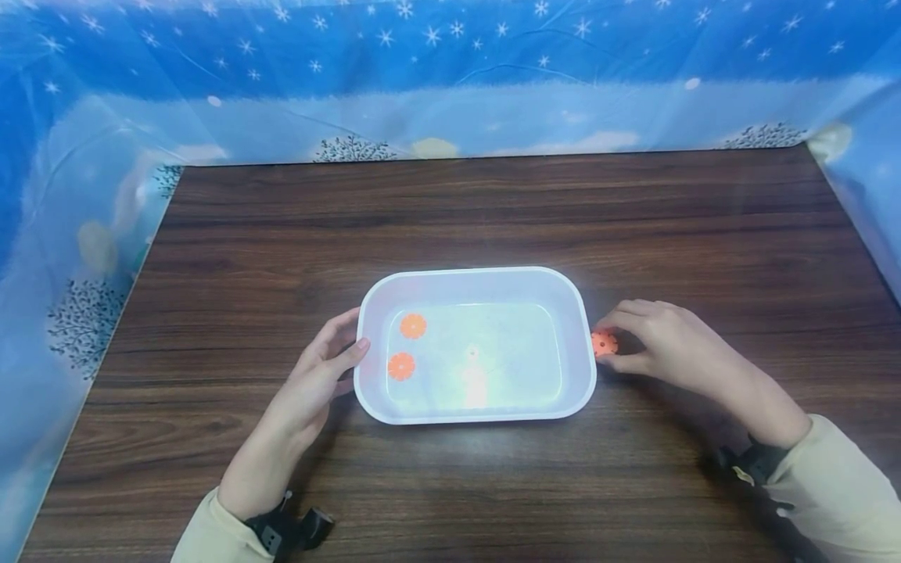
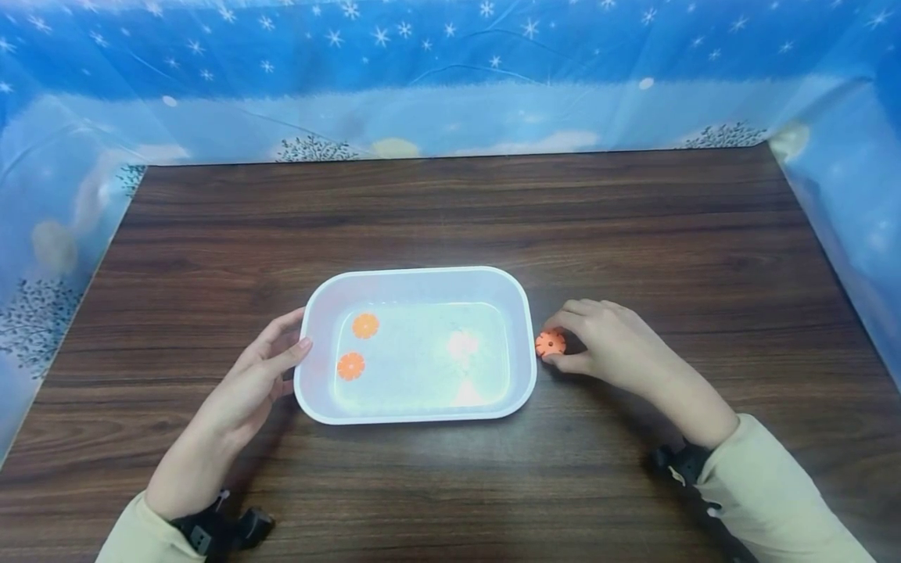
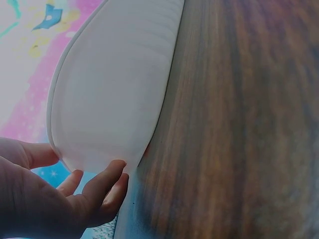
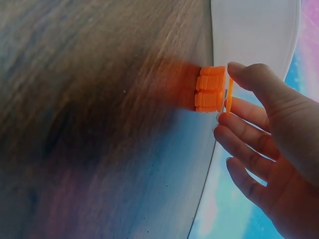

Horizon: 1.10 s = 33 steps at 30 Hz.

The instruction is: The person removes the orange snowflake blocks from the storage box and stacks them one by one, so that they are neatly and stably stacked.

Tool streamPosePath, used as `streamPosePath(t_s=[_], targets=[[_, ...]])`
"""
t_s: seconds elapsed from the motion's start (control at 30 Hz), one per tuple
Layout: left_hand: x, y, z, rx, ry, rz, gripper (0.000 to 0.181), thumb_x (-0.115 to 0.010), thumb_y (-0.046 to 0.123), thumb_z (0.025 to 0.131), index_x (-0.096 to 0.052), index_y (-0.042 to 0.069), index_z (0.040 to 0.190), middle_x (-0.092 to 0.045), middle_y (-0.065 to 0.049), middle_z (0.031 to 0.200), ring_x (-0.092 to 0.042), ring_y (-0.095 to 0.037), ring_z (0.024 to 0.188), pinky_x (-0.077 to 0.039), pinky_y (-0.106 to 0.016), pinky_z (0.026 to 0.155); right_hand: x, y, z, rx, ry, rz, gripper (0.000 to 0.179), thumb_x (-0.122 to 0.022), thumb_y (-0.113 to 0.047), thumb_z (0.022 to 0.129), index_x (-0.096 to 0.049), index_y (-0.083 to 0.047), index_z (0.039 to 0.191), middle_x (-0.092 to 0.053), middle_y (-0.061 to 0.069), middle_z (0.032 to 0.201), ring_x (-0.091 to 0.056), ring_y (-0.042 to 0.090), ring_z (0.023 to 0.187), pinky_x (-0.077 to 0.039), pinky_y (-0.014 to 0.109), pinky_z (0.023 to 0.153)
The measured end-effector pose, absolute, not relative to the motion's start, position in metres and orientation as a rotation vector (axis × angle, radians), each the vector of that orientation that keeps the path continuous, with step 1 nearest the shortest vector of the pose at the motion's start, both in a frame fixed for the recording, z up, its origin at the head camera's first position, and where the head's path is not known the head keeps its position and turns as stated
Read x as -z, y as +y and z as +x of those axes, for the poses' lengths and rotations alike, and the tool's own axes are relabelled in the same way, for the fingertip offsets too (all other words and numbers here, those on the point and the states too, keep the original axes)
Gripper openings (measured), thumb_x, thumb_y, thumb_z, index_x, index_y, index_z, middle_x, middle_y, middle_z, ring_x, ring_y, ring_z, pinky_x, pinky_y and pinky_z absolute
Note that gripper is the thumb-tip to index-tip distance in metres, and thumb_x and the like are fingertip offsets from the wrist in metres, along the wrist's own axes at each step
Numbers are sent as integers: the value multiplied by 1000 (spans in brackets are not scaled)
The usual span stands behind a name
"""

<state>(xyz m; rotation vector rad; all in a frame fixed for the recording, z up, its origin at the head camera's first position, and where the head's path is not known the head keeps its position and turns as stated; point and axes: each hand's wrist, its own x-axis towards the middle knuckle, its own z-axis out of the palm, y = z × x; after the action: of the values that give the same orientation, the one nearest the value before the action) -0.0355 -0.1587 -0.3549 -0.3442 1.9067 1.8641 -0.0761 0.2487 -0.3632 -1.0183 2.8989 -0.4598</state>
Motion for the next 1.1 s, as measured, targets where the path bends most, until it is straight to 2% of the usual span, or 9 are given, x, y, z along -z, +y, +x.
streamPosePath(t_s=[0.37, 0.67, 0.97, 1.1], targets=[[355, -160, -35, -1874, 1901, -344, 52, -49, 25, 97, -29, 20, 145, -30, -6, 147, -30, -27, 133, -26, -50, 102, 363, 248, -77, 454, 2875, -1024, 36, -82, -25, 70, -69, -12, 101, -64, -3, 89, -59, 11, 79, -50, 34, 69], [354, -160, -35, -1862, 1903, -366, 52, -49, 25, 97, -29, 20, 145, -30, -6, 148, -28, -28, 134, -25, -52, 103, 358, 248, -74, 448, 2927, -1027, 43, -82, -33, 70, -68, -13, 106, -66, -1, 95, -62, 15, 85, -51, 38, 72], [355, -159, -36, -1860, 1902, -360, 51, -48, 25, 98, -29, 21, 145, -32, -7, 145, -34, -28, 129, -28, -50, 102, 345, 248, -74, 396, 2951, -985, 48, -81, -36, 70, -67, -13, 110, -67, 1, 99, -63, 21, 92, -49, 45, 79], [355, -159, -37, -1866, 1904, -343, 51, -48, 24, 98, -28, 21, 145, -33, -8, 144, -36, -29, 128, -29, -49, 101, 341, 246, -77, 417, 2973, -1079, 48, -82, -34, 69, -67, -11, 109, -67, 3, 98, -63, 21, 89, -50, 44, 76]])
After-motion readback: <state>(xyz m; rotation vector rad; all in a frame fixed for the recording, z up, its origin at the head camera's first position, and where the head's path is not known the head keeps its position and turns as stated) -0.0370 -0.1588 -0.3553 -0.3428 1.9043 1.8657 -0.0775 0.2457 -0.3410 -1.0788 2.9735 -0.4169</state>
